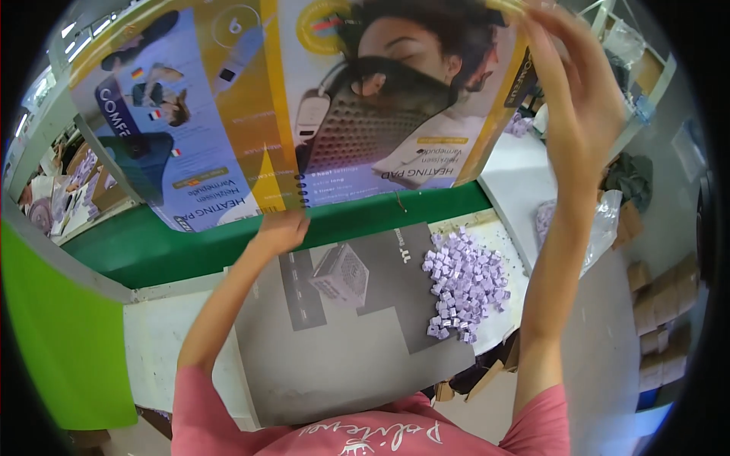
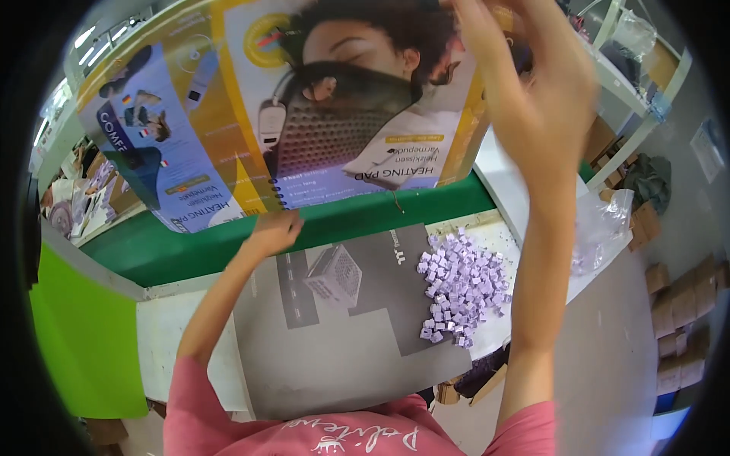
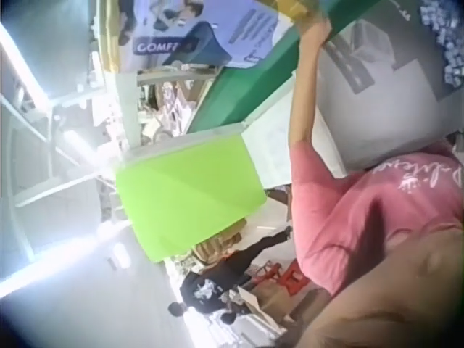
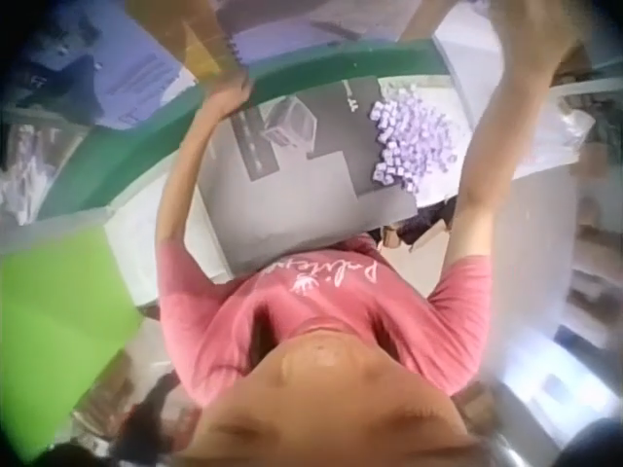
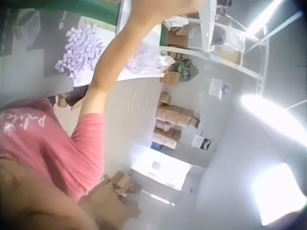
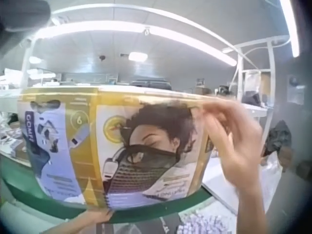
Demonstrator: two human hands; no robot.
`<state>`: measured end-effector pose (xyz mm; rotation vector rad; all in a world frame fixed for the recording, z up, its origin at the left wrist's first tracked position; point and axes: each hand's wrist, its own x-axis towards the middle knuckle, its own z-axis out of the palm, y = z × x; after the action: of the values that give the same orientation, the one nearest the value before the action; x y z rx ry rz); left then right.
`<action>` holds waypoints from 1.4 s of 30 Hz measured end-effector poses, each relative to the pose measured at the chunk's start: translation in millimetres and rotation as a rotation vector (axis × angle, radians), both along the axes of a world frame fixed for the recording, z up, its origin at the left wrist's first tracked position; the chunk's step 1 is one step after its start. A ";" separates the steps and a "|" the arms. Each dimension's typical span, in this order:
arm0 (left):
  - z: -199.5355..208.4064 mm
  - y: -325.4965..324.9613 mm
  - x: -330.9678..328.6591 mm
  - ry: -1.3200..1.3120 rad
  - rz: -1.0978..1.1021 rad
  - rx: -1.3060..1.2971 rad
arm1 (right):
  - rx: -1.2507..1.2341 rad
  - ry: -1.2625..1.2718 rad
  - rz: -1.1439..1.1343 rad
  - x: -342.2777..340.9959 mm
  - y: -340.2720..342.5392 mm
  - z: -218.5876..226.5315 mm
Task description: The person assembles small purple plastic electronic components by hand, connecting plastic housings, wires, and small motors.
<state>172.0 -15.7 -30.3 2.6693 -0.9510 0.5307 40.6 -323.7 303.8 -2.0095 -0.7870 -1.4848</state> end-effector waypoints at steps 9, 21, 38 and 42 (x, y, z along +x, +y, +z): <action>-58.9 -38.6 68.6 0.322 -0.115 -0.095 | -0.218 1.101 -0.190 -164.1 -23.1 -280.9; 2.9 -63.3 9.3 0.588 -0.212 0.339 | -0.375 1.053 -0.154 -153.8 -35.1 -319.0; 30.2 41.0 -189.7 0.430 0.286 0.537 | -0.605 0.919 -0.028 -149.3 -22.8 -324.8; -10.9 34.2 -189.1 -0.068 0.027 0.345 | -0.568 1.004 0.048 -149.6 -20.2 -334.9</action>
<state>-17.1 18.4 -41.2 2.9877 -1.1172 0.5057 -109.0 -343.8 -31.1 -2.6848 -0.8106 -0.0661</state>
